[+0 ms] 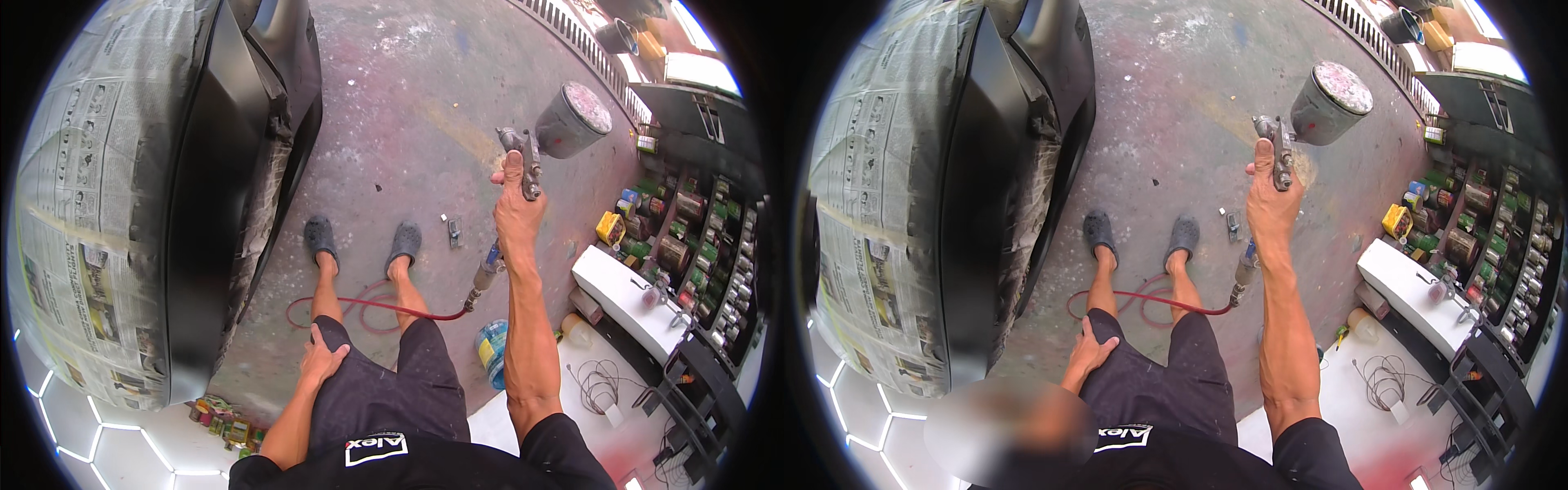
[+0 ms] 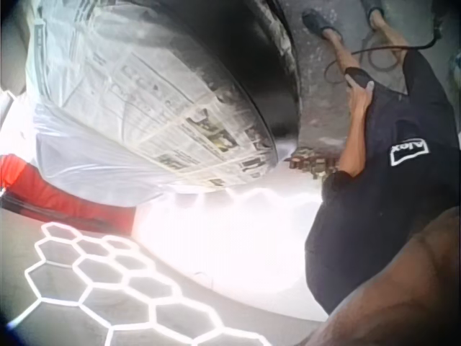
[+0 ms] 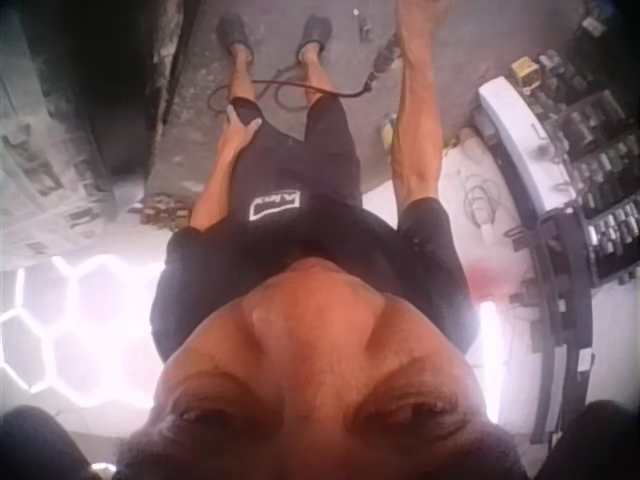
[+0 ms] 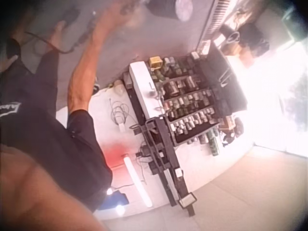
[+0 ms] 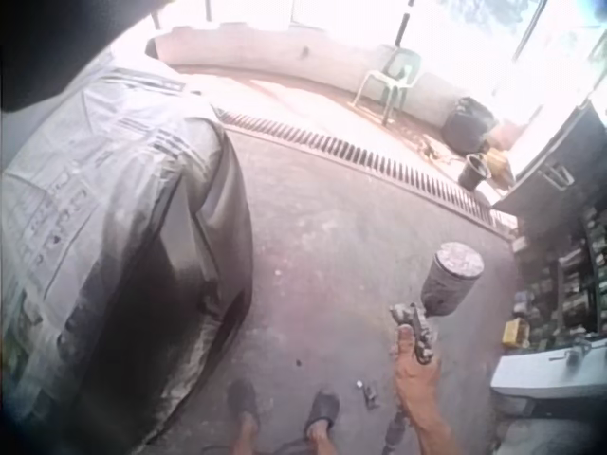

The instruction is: The person uses a spray gun to apply black paint to a car's rear bumper. They walk around the vehicle, refilling the spray gun from a paint can, and repeatedly spray the same area while occasionally touching the surface.

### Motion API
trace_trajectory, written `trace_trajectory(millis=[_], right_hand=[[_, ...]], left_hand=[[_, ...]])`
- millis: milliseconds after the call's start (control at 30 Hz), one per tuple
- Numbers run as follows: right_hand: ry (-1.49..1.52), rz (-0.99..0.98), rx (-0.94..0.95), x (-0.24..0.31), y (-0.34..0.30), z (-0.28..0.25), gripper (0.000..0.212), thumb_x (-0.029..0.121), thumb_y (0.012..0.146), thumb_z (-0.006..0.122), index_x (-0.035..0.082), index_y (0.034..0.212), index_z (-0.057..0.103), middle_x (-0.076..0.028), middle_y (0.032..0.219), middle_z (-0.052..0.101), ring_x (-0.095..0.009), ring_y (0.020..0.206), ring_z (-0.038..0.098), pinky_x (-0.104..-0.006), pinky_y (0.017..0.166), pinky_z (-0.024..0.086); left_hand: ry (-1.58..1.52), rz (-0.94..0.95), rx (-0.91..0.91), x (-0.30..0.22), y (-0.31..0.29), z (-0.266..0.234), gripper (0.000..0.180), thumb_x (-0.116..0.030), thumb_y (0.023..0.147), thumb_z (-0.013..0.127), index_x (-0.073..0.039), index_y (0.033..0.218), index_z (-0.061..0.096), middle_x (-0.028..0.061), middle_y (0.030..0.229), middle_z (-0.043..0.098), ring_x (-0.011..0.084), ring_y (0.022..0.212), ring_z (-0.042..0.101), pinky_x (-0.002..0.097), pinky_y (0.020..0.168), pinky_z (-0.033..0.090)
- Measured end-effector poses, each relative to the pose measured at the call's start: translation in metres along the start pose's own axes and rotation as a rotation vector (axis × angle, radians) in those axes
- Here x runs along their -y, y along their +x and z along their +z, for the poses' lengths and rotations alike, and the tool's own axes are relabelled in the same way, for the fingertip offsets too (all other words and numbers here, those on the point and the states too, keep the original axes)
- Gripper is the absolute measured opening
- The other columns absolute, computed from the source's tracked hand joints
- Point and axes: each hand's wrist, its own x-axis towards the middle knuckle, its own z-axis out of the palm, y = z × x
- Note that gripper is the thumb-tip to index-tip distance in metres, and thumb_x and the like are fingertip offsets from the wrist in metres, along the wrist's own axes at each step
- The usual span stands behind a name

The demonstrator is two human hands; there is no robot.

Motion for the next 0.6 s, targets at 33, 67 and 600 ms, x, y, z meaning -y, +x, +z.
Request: trace_trajectory(millis=[33, 67, 600], right_hand=[[-0.010, 0.034, 0.007, -0.003, 0.000, -0.002, 0.067, 0.072, 0.100, 0.065, 0.006, 0.096, 0.070, 0.003, 0.074, 0.060, -0.005, 0.055, 0.046, -0.0255, 0.048, 0.035], [-0.021, 0.067, 0.015, -0.009, 0.001, -0.006, 0.066, 0.072, 0.100, 0.065, 0.006, 0.096, 0.070, 0.003, 0.074, 0.060, -0.005, 0.054, 0.046, -0.0255, 0.047, 0.034], [0.080, -0.025, 0.222, 0.056, -0.062, -0.010, 0.059, 0.059, 0.107, 0.064, 0.003, 0.122, 0.073, 0.000, 0.092, 0.070, -0.002, 0.058, 0.045, -0.0249, 0.049, 0.032]], left_hand=[[0.030, -0.009, -0.015, -0.001, 0.006, 0.004, 0.118, -0.059, 0.094, 0.074, -0.008, 0.174, 0.003, 0.0413, 0.159, 0.041, 0.0574, 0.135, 0.057, 0.0584, 0.117, 0.046], [0.052, -0.012, -0.021, -0.001, 0.011, 0.008, 0.117, -0.059, 0.095, 0.073, -0.008, 0.174, 0.004, 0.0415, 0.159, 0.041, 0.0571, 0.135, 0.058, 0.0584, 0.116, 0.047], [0.046, -0.007, -0.080, -0.002, 0.019, 0.016, 0.099, -0.056, 0.100, 0.067, -0.007, 0.171, 0.017, 0.0342, 0.151, 0.047, 0.0551, 0.125, 0.064, 0.0583, 0.105, 0.054]])
